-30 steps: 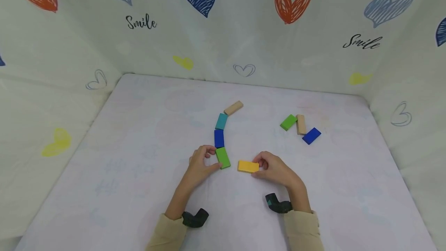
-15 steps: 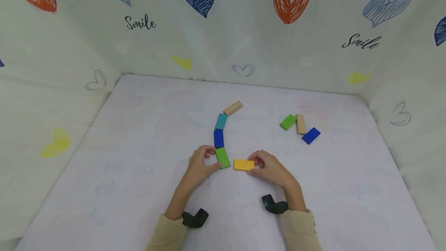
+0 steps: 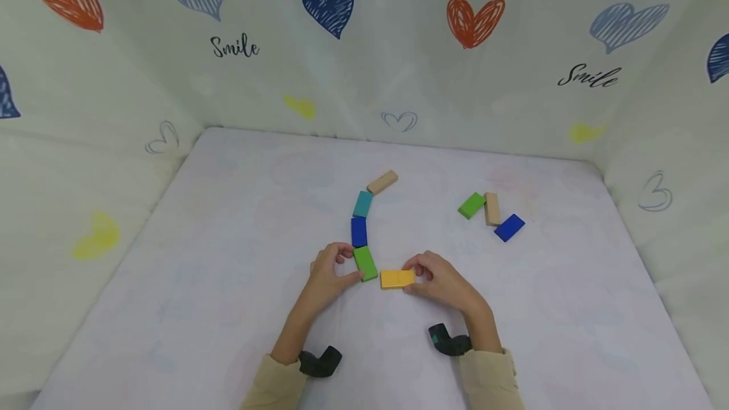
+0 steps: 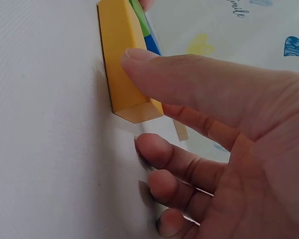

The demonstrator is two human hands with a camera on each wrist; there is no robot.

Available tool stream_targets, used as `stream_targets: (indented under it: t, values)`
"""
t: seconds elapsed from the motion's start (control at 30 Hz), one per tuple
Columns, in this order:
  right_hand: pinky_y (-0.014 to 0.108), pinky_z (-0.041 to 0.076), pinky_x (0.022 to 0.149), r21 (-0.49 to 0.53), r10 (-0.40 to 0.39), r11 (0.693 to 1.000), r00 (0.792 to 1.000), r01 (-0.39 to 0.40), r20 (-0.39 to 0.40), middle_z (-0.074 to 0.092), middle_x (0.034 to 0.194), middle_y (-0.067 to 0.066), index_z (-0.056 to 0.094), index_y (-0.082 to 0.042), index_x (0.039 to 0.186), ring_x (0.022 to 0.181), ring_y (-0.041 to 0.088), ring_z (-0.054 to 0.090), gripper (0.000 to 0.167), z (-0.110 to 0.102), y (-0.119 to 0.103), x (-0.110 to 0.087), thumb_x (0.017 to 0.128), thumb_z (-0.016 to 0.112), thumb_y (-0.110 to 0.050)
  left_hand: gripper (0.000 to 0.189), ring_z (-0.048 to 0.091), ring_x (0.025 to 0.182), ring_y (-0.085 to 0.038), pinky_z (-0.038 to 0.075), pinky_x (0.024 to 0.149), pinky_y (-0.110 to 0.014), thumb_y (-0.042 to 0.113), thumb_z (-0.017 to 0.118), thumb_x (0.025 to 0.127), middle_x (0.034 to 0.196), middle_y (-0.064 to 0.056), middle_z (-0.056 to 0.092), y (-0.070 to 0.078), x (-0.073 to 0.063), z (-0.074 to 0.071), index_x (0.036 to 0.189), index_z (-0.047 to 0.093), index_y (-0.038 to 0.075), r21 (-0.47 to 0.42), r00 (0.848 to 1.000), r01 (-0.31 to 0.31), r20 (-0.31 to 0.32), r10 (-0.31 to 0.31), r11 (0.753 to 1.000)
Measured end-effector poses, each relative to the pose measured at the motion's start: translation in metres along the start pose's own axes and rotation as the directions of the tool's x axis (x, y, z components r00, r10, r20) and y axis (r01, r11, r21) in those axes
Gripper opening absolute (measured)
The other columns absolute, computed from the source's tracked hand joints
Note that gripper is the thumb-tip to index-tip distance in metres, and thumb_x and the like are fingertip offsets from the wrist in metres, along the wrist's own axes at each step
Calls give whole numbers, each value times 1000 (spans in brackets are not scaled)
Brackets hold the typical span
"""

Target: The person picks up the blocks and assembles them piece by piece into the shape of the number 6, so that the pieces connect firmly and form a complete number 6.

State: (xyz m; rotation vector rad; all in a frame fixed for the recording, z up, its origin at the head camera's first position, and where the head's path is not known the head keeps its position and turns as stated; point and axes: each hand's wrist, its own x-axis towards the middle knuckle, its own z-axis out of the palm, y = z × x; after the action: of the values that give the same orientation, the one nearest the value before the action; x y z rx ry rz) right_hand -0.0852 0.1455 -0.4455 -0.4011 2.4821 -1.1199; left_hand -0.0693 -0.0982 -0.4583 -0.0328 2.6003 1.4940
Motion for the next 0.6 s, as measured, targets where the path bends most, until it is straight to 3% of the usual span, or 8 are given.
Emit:
stream_targets:
  t: [0.6]
  values:
    - [22,36,63,-19,-20,1000,999,20,-42,48,81,0,62,-14,106,74,14,42,29,2,-1,0,79,73,-20,46,44,99,-17,28,87,-39,21,74,76,105,0,55,-1,0,2,115,52,13,2,1000,10,-4,-10,1000]
